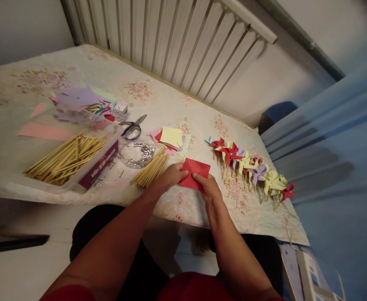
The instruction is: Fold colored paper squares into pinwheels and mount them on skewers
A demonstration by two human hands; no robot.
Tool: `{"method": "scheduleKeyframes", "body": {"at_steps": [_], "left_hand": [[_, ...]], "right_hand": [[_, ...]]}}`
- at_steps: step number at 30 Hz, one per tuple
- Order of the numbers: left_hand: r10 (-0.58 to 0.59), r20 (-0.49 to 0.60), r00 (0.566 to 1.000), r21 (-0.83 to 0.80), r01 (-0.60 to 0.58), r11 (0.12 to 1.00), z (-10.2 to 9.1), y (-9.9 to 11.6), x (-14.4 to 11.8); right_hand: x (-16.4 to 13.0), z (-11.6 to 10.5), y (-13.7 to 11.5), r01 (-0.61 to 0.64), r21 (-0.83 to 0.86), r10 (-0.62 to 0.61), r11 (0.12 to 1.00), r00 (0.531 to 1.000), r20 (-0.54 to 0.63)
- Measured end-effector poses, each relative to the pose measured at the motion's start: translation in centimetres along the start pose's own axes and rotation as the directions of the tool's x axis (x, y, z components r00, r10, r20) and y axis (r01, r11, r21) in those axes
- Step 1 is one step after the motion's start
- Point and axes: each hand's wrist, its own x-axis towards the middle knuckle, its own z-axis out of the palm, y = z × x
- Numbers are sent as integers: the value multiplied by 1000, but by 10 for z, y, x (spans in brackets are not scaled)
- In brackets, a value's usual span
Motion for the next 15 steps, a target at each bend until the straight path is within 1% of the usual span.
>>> {"method": "scheduleKeyframes", "body": {"at_steps": [3,7,10,15], "left_hand": [[4,36,999,-3,-4,1000,2,2,-1],[-57,64,996,-42,60,997,3,9,-3],[-106,68,992,-36,109,993,5,15,-6],[-137,63,989,-69,142,987,8,24,-13]], "right_hand": [[1,0,0,18,-17,-19,1000,997,-70],[4,-1,-3,81,-41,-87,996,984,-157],[5,-3,-4,135,-88,-151,987,963,-225],[7,-7,-3,179,-160,-223,971,920,-322]]}}
